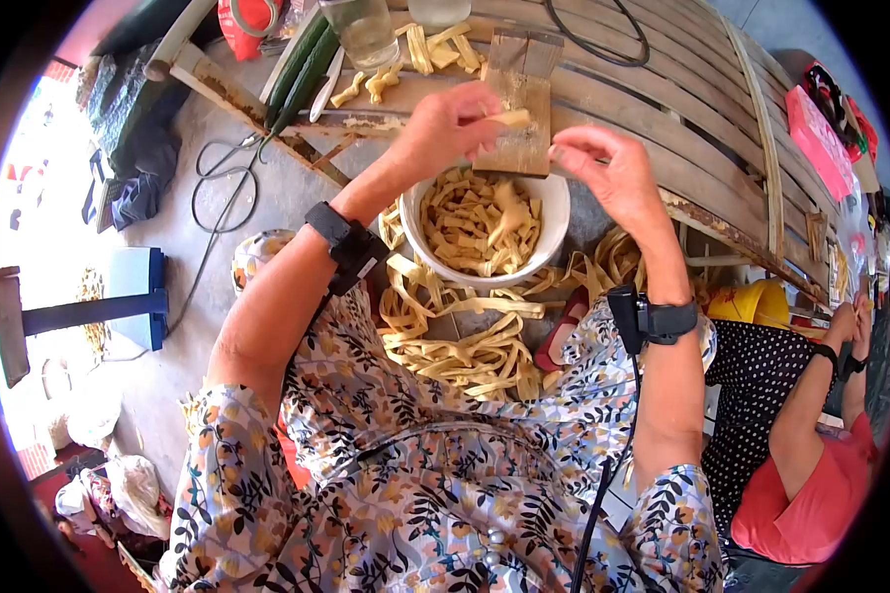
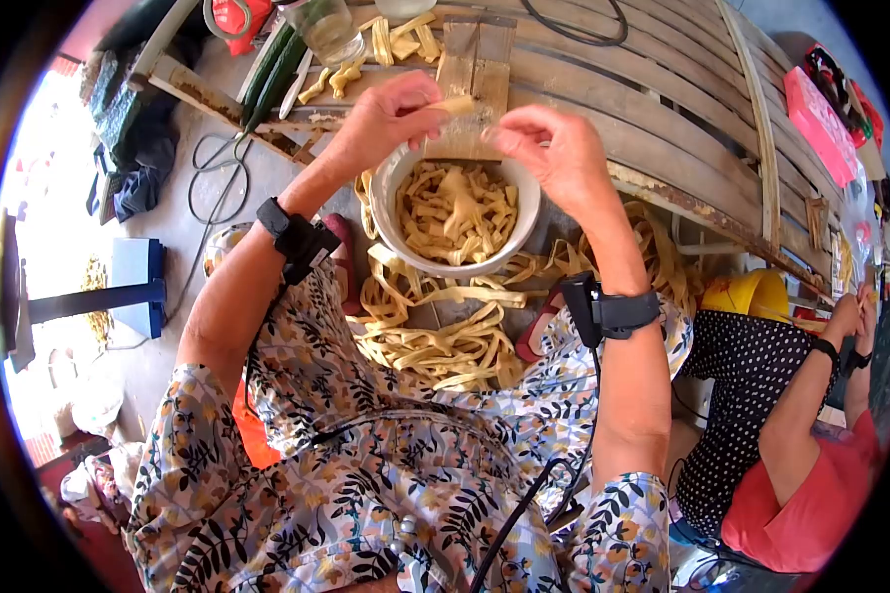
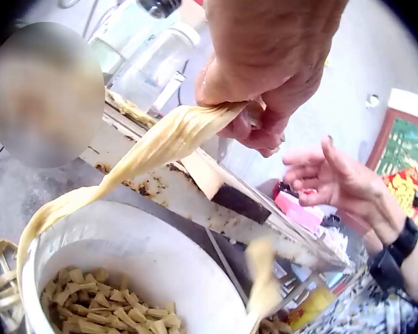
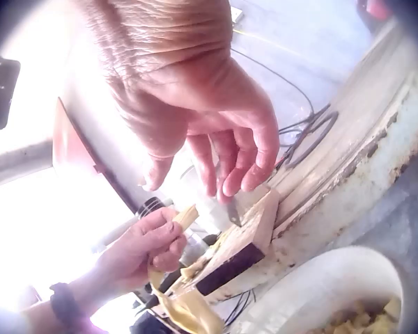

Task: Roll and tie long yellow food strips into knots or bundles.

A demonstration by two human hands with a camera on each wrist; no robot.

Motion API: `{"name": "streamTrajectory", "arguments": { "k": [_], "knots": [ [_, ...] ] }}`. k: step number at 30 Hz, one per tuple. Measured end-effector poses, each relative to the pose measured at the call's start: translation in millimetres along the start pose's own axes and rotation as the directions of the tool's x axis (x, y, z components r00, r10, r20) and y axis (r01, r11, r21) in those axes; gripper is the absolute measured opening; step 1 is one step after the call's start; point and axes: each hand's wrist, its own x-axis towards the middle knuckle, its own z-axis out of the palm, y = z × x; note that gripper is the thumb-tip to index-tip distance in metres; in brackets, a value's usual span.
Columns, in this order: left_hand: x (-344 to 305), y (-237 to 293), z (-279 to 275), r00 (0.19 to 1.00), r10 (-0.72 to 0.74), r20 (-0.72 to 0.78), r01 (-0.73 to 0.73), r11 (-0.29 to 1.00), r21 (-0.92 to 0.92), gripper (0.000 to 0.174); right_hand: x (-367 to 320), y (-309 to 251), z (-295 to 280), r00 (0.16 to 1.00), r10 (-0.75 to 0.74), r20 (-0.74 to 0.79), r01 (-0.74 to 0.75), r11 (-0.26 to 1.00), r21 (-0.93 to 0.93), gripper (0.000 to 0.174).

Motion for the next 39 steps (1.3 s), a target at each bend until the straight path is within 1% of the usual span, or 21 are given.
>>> {"name": "streamTrajectory", "arguments": {
  "k": [4,8,9,10,13,14,17,19,21,23,24,26,28,29,31,32,33,34,37,38,39],
  "knots": [
    [-21.4,12.1,19.5,0.987,-0.041,0.153,0.035,0.999,0.039,0.011,-3.7,-1.6,19.9,0.971,0.213,0.104,-0.237,0.877,0.417,0.007],
    [-25.4,1.6,-1.5,0.920,-0.221,0.324,0.320,0.900,-0.295,0.015,-3.7,14.1,9.5,0.996,-0.086,0.016,0.074,0.926,0.370,0.011],
    [-25.6,-2.5,-3.6,0.899,-0.253,0.358,0.384,0.848,-0.364,0.016,-4.9,10.4,8.8,0.998,-0.059,0.026,0.046,0.934,0.354,0.012],
    [-26.2,-5.8,-4.8,0.906,-0.227,0.357,0.351,0.874,-0.336,0.013,-5.1,4.2,8.5,0.999,-0.032,0.033,0.019,0.941,0.337,0.012],
    [-32.3,-4.5,9.5,0.991,-0.106,0.083,0.084,0.969,0.232,0.010,0.0,10.8,8.9,0.996,0.093,0.002,-0.091,0.969,0.229,0.010],
    [-31.0,-17.9,18.8,0.933,0.357,0.036,-0.339,0.846,0.412,0.009,1.9,12.7,12.2,0.986,0.168,0.010,-0.166,0.960,0.225,0.009],
    [-40.6,17.3,31.7,0.899,0.353,0.260,-0.437,0.672,0.598,0.011,-3.2,10.7,25.2,0.913,0.364,0.186,-0.400,0.887,0.230,0.012],
    [-41.1,17.7,34.0,0.866,0.425,0.264,-0.492,0.627,0.604,0.014,-8.5,8.0,23.6,0.756,0.508,0.412,-0.592,0.799,0.102,0.016],
    [-39.0,11.7,28.8,0.845,0.460,0.272,-0.529,0.646,0.550,0.018,-15.2,19.2,29.0,0.747,0.428,0.509,-0.574,0.801,0.170,0.014],
    [-36.7,10.1,17.5,0.940,0.245,0.237,-0.336,0.787,0.518,0.015,-21.0,13.4,33.7,0.695,0.411,0.590,-0.610,0.771,0.181,0.015],
    [-34.3,8.3,10.6,0.970,0.130,0.206,-0.207,0.887,0.413,0.017,-26.4,0.5,37.4,0.705,0.340,0.622,-0.647,0.668,0.368,0.021],
    [-27.9,7.6,1.1,0.984,-0.061,0.165,0.038,0.990,0.139,0.026,-27.1,-11.1,34.1,0.766,0.002,0.643,-0.505,0.621,0.600,0.033],
    [-29.4,-0.8,7.4,0.969,-0.151,0.195,0.189,0.962,-0.197,0.028,-18.9,-16.9,28.8,0.826,-0.146,0.544,-0.445,0.422,0.790,0.045],
    [-34.4,-7.0,13.3,0.955,-0.146,0.257,0.248,0.869,-0.427,0.029,-14.5,-12.2,26.6,0.888,-0.079,0.453,-0.386,0.405,0.829,0.039],
    [-36.6,-19.0,33.3,0.879,-0.269,0.393,0.463,0.674,-0.575,0.031,-9.2,-18.0,21.1,0.940,0.184,0.287,-0.310,0.813,0.493,0.041],
    [-37.9,-27.9,38.9,0.838,-0.190,0.512,0.518,0.574,-0.634,0.034,-10.9,-14.2,24.4,0.954,0.167,0.250,-0.259,0.879,0.400,0.039],
    [-38.3,-28.1,43.2,0.787,-0.092,0.611,0.576,0.466,-0.672,0.037,-13.4,-7.9,30.5,0.966,0.144,0.215,-0.206,0.932,0.300,0.038],
    [-38.9,-27.1,46.9,0.745,-0.150,0.650,0.655,0.351,-0.669,0.030,-15.5,-3.9,35.1,0.975,0.118,0.187,-0.154,0.969,0.193,0.037],
    [-40.6,-30.8,56.1,0.702,-0.210,0.681,0.710,0.282,-0.645,0.029,-19.6,-0.3,39.6,0.963,0.129,0.237,-0.211,0.908,0.363,0.038],
    [-43.0,-31.4,57.3,0.754,-0.205,0.624,0.653,0.334,-0.680,0.023,-17.6,8.8,36.6,0.968,0.056,0.245,-0.085,0.991,0.107,0.035],
    [-41.4,-29.1,56.9,0.809,-0.301,0.506,0.588,0.409,-0.698,0.021,-15.0,14.3,38.6,0.993,-0.071,0.095,0.078,0.994,-0.080,0.034]
  ]
}}
